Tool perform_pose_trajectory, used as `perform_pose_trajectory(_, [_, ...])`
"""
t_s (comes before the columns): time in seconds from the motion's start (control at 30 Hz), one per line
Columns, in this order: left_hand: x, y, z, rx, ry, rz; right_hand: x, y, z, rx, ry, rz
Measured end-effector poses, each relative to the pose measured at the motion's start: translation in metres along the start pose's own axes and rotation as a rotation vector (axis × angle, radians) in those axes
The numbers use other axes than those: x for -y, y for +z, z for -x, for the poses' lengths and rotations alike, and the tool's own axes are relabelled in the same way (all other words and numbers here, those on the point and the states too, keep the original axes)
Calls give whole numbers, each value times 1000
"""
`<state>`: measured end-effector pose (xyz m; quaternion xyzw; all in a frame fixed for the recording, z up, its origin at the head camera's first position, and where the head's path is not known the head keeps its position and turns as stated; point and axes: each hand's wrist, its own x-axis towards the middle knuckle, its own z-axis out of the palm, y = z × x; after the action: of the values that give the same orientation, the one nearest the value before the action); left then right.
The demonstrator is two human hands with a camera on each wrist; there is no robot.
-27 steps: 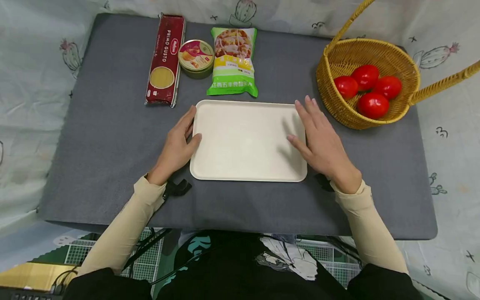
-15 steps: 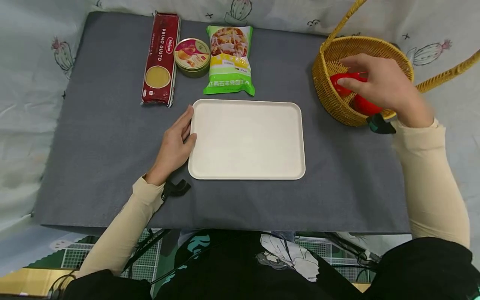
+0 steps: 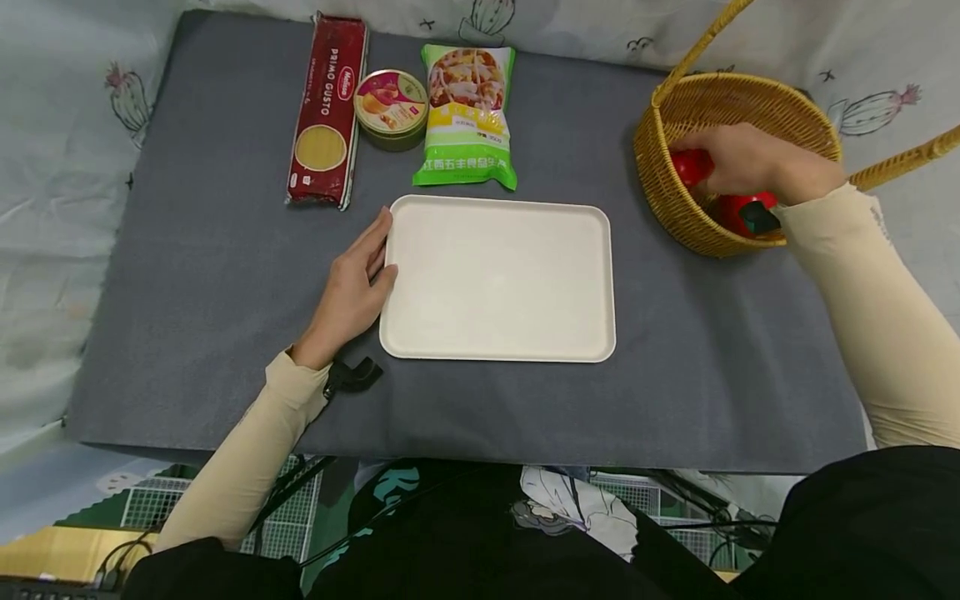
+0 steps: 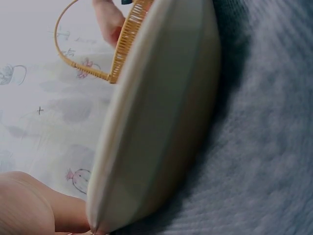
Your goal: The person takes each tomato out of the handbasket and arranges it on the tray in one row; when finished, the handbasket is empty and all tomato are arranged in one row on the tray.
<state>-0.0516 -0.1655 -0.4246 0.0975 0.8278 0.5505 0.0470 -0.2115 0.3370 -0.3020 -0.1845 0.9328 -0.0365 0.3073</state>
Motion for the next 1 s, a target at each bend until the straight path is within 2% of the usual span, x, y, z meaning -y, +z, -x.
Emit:
perform_pose_trajectory(0.17, [-8,1,0,3,0,-3,-1,2,7,-72,2,-1])
perform_pose_trajectory(0.33, [-10,3,-1,4,-8,-3,11,-6,34,-297,41,-55])
perform_pose_trajectory(0.47, [-4,1,-1,4,-7,-16,46,-9,56,-489,74,-106])
perform_pose_trajectory(0.6, [-3,-1,1,6,0,-19,106,13,59,-616,13,-148])
perform_pose_trajectory(0.67, [-3,-2,1,5,13,-19,141,32,53,-619,-33,-167])
perform_pose_trajectory(0.8, [-3,-3,0,3,27,-20,209,69,29,-518,-84,-185])
perform_pose_trajectory(0.9, [-3,-2,-1,3,27,-16,254,92,8,-451,-105,-147])
perform_pose_trajectory(1.0, [-2,-1,-1,0,35,8,290,104,-9,-431,-115,-92])
